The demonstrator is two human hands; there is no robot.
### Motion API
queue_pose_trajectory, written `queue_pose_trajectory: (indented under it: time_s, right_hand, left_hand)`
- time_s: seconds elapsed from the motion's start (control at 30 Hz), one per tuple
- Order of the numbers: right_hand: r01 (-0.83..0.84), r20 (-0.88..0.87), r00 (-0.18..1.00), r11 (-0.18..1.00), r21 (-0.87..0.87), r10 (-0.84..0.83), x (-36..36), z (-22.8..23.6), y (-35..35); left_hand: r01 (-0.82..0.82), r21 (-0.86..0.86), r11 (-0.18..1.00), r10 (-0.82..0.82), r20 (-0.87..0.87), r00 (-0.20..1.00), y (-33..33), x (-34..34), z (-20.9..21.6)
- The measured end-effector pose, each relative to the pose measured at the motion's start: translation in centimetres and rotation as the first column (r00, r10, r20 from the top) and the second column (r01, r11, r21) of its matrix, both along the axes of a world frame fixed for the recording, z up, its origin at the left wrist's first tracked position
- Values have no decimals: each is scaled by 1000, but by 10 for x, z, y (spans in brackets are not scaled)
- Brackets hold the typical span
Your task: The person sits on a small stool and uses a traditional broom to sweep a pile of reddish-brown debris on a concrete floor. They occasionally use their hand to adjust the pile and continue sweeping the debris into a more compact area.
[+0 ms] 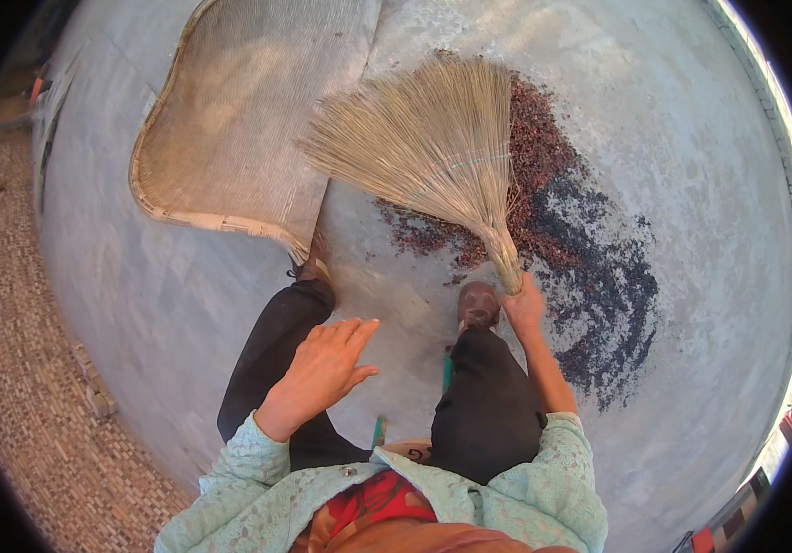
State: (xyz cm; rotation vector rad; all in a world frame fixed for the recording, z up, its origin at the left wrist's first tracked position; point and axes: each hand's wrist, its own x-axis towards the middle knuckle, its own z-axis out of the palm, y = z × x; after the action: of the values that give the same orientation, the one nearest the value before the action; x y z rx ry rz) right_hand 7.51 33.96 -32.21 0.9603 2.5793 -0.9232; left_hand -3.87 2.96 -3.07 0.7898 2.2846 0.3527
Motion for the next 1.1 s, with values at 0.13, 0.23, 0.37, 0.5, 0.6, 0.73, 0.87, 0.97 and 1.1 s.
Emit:
queue_pose_trajectory:
  time_s: [0.13, 0.23, 0.37, 0.5, 0.6, 0.73, 0.87, 0.97, 1.1]
  right_hand:
    - [34, -122, 992, 998, -53, -41, 1, 1, -10]
    - [-17, 160, 987, 997, 76, 5, 8, -38, 17]
    - [-56, 85, 995, 996, 70, 50, -14, 0, 14]
    - [48, -122, 992, 998, 41, -43, -17, -2, 12]
    - [52, 22, 998, 992, 113, -55, -27, -22, 31]
    - [16, 57, 998, 994, 108, -22, -41, -16, 29]
    - [58, -149, 987, 998, 39, -52, -49, 10, 24]
    - [95, -114, 990, 994, 57, -88, -48, -19, 33]
    - [48, 147, 987, 990, 135, -68, -51, -26, 35]
  left_hand:
    - [11, 39, 999, -10, -7, 1000, 1, -4, 1]
    - [11, 57, 998, -11, 4, 1000, 4, -6, -2]
    - [0, 14, 1000, 0, 16, 1000, -2, -3, 2]
    - [-6, 13, 1000, 6, 21, 1000, -4, -2, 4]
    - [-5, 25, 1000, 4, 28, 1000, -1, -4, 1]
    - [-3, -3, 1000, 3, 16, 1000, -6, -3, 1]
    - [13, 0, 1000, -13, 4, 1000, -5, -3, 4]
    - [6, 12, 1000, -7, 24, 1000, -3, -4, 2]
    - [6, 1, 1000, -6, 17, 1000, -6, -4, 0]
